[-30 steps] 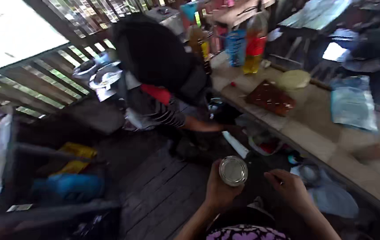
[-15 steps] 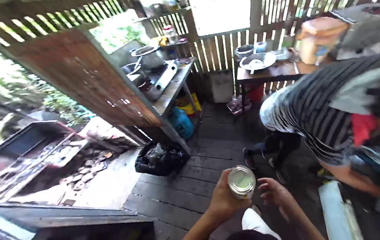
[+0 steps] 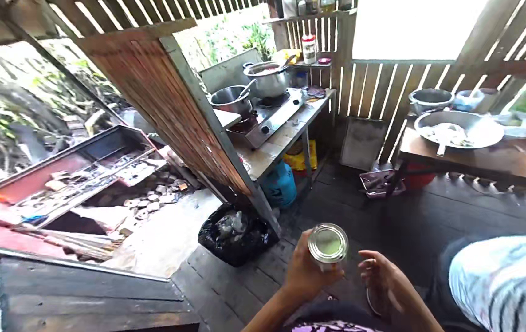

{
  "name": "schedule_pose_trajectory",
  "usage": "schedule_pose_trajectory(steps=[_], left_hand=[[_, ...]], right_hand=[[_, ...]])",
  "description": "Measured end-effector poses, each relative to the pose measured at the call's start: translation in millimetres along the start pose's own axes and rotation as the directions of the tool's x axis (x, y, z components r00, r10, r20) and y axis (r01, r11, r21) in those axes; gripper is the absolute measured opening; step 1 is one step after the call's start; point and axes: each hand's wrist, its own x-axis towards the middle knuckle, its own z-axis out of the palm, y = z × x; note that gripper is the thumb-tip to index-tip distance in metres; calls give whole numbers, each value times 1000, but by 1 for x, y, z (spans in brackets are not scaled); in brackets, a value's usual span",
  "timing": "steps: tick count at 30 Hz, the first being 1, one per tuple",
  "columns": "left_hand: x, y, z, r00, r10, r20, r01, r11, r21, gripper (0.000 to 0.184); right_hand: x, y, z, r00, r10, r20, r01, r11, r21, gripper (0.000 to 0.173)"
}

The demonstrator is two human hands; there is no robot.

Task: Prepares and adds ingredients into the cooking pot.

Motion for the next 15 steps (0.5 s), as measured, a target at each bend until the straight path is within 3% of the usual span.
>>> schedule_pose_trajectory(steps=[5, 9, 15], left_hand=[[124, -42, -9, 989, -9, -147, 13, 1000, 22, 96], [227, -92, -21, 969, 3, -246, 18, 997, 81, 97], [382, -166, -50, 930, -36, -365, 75, 993, 93, 101]], right_hand=[[94, -52, -19, 998, 58, -18, -59, 998, -36, 47], [184, -74, -31, 999, -20, 42, 25, 993, -117, 36], [346, -128, -35, 985, -75, 156, 116, 955, -274, 34]])
